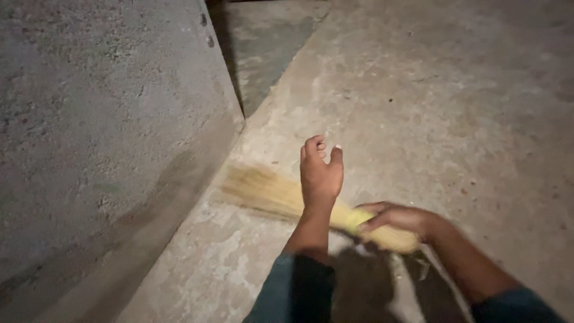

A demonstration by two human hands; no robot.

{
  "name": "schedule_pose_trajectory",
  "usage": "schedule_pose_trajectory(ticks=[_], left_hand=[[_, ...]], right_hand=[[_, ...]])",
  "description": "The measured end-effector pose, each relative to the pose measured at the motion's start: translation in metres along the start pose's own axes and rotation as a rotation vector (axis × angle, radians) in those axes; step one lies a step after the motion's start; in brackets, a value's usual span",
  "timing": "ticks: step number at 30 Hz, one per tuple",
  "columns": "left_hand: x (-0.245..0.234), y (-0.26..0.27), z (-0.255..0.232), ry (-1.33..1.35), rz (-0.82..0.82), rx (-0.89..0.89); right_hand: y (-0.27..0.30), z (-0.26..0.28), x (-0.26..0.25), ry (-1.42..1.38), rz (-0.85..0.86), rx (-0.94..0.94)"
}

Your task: The person sweeps the concrete floor using a handheld straw broom, moving debris and pieces of paper toward a pile while sitting or kneeling.

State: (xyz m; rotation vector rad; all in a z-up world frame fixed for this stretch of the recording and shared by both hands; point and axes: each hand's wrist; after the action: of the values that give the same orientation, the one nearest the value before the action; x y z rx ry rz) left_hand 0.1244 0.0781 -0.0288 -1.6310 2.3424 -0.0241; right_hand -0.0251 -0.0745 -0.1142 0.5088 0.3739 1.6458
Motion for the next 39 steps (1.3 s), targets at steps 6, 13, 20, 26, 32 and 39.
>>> schedule_pose_trajectory(ticks=[6,13,20,26,32,39], left_hand=[[-0.012,-0.028,0.04,0.064,-0.104,-0.039],[0.028,-0.039,0.053,0.095,-0.058,-0.213],[0.101,-0.021,0.004,-0.129,0.147,-0.154],[0.187,-0.02,-0.066,-0.098,0.269,0.003],[0.267,0.023,-0.105,-0.101,0.46,0.171],[0.311,0.082,-0.11,-0.168,0.646,0.13]], right_hand=[[-0.127,0.007,0.005,-0.138,-0.118,0.317],[-0.124,-0.027,-0.141,-0.639,-0.053,0.046],[0.089,-0.111,-0.269,-0.972,-1.03,-0.012],[0.204,-0.02,-0.242,-0.475,-1.316,-0.036],[0.215,-0.036,-0.191,-0.169,-0.552,0.222],[0.237,-0.222,-0.244,-0.918,-0.715,0.161]])
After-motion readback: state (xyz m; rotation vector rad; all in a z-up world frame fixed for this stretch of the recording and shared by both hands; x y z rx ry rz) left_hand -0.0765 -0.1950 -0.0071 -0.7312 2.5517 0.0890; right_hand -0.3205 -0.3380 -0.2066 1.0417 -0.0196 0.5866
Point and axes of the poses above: each hand's wrist, its own y-axis away from the middle knuckle, its own x-axis out of the palm, z = x × y, and after that the axes turned 2 degrees about z, right-handed
